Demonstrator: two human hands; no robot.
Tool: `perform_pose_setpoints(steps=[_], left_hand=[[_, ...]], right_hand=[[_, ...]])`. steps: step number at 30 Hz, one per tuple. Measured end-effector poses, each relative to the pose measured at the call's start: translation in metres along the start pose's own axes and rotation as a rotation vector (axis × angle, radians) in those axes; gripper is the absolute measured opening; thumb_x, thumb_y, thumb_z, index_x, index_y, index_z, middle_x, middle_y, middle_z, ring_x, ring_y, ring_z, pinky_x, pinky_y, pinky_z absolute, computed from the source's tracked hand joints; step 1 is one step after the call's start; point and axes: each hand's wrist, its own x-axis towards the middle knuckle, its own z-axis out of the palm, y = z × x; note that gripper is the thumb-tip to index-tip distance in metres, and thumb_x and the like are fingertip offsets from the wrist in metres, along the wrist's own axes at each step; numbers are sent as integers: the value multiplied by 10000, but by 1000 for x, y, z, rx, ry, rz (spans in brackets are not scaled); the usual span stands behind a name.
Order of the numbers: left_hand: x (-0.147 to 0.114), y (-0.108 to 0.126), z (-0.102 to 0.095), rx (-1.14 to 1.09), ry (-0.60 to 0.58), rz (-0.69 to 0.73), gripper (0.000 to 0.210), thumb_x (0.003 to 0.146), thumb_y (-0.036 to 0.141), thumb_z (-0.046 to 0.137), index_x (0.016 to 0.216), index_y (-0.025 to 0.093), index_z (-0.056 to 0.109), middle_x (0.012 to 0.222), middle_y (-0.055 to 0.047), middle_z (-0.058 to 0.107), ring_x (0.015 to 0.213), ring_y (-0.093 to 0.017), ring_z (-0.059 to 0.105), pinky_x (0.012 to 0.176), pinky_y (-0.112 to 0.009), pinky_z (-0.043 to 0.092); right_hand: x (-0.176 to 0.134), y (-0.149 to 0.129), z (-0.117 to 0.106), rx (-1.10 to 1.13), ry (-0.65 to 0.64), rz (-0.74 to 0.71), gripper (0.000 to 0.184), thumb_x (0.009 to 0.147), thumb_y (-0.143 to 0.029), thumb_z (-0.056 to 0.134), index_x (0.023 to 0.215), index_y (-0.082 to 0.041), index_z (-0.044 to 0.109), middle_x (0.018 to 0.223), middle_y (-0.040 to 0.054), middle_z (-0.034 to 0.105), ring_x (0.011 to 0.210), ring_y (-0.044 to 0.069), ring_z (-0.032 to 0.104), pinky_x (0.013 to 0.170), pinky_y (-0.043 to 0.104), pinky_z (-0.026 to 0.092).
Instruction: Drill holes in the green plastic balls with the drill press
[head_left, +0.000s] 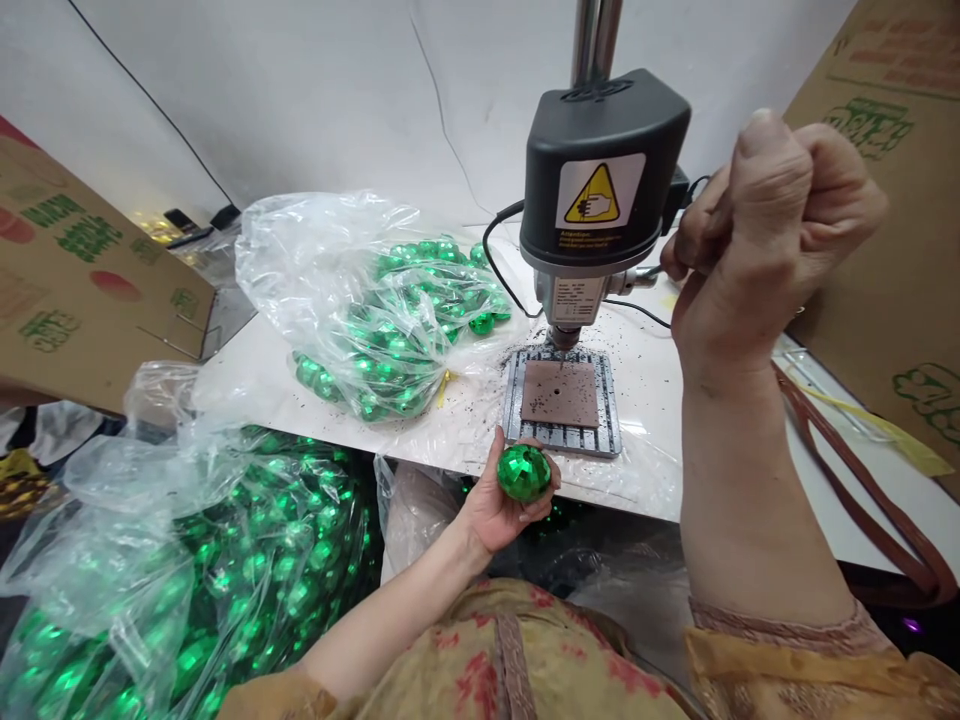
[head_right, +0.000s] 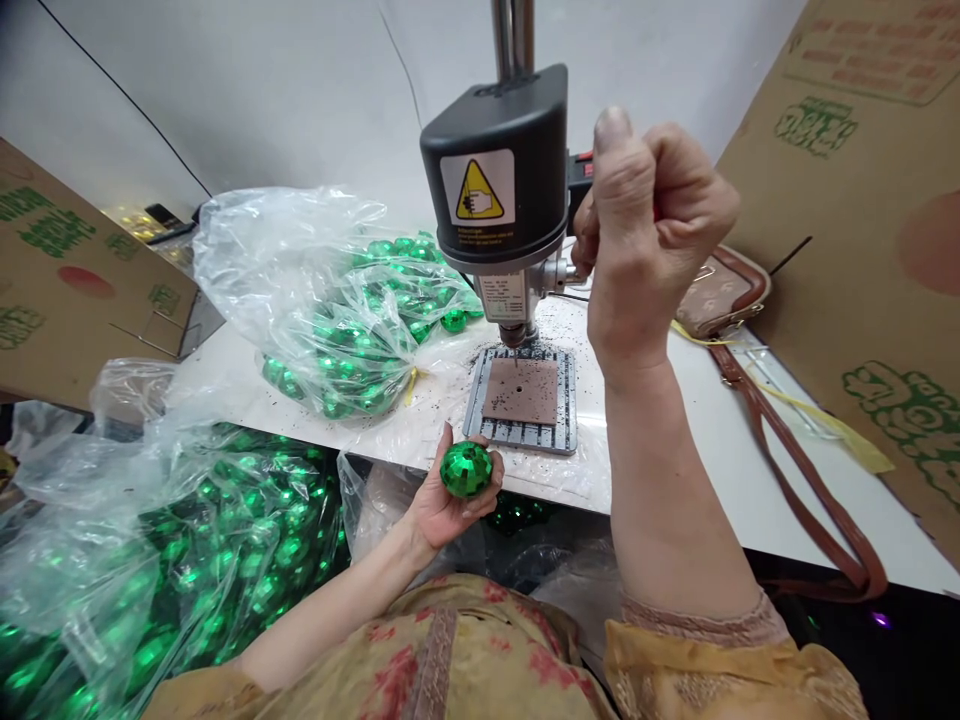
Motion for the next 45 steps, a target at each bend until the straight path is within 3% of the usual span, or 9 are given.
perform_pose_setpoints(steps=[15, 20, 23, 26, 31, 34, 37, 41, 45], left_hand=[[-3, -7, -5, 213, 88, 110, 679, 649, 827, 769, 868, 191, 675, 783, -48, 687, 633, -159, 631, 456, -191, 413], [-13, -12, -20, 1108, -63, 106, 576, 780, 715, 756, 942, 162, 751, 888, -67, 710, 829, -191, 661, 768, -282, 499], [-18, -25, -45, 1836, -299, 222, 522, 854, 679, 704, 1014, 185, 754, 934, -76, 684, 860, -205, 642, 735, -281, 465], [-16, -37, -74, 2312, -467, 308, 483, 896, 656, 661, 1073, 211, 721, 957, -78, 657, 870, -217, 622, 689, -289, 458], [-15, -40, -104, 2537, -532, 482, 292, 954, 352, 688, 1225, 246, 664, 1157, -94, 681, 896, -195, 642, 728, -295, 505], [-12, -17, -99, 2333, -656, 944, 154, 980, 283, 584, 1061, 213, 695, 1086, -91, 714, 744, -151, 622, 643, -274, 498], [14, 37, -73, 2087, -280, 1307, 233, 950, 118, 463, 931, 194, 682, 1043, -95, 721, 838, -170, 661, 721, -284, 542], [82, 131, -33, 2163, 410, 797, 324, 813, -24, 467, 866, 190, 704, 968, -100, 685, 1001, -247, 659, 911, -373, 542], [142, 187, -24, 2156, 556, 556, 478, 767, -52, 511, 1132, 170, 725, 1220, -158, 657, 1137, -310, 632, 1033, -447, 499]], right_hand=[[-2, 0, -1, 42, -8, -5, 473, 830, -506, 658, 587, -200, 392, 456, -113, 388, 377, 3, 353, 405, 230, 246], [-2, 1, -3, 56, -31, -32, 485, 882, -445, 651, 579, -195, 367, 461, -110, 352, 383, -1, 351, 412, 224, 243], [-3, 1, -5, 47, -50, -28, 478, 923, -398, 623, 583, -188, 360, 470, -106, 366, 391, -8, 357, 426, 213, 251], [-5, 1, -5, 48, -53, -23, 470, 937, -351, 617, 583, -187, 356, 471, -101, 380, 393, 0, 359, 426, 217, 254], [-6, 0, -5, 60, -40, -28, 465, 938, -311, 622, 574, -178, 365, 474, -93, 381, 395, 4, 369, 414, 221, 267], [-7, -1, -5, 43, -48, -14, 454, 949, -292, 601, 579, -172, 367, 480, -97, 383, 400, -3, 381, 414, 208, 272], [-8, -1, -5, 41, -44, -27, 451, 948, -298, 600, 581, -174, 369, 477, -101, 377, 401, 0, 382, 406, 209, 273], [-8, -2, -4, 33, -26, -34, 457, 953, -291, 593, 580, -172, 359, 484, -98, 380, 405, -5, 381, 412, 201, 279], [-8, -5, -4, 16, -42, -18, 437, 962, -262, 571, 587, -171, 364, 490, -94, 360, 416, -6, 378, 417, 208, 275]])
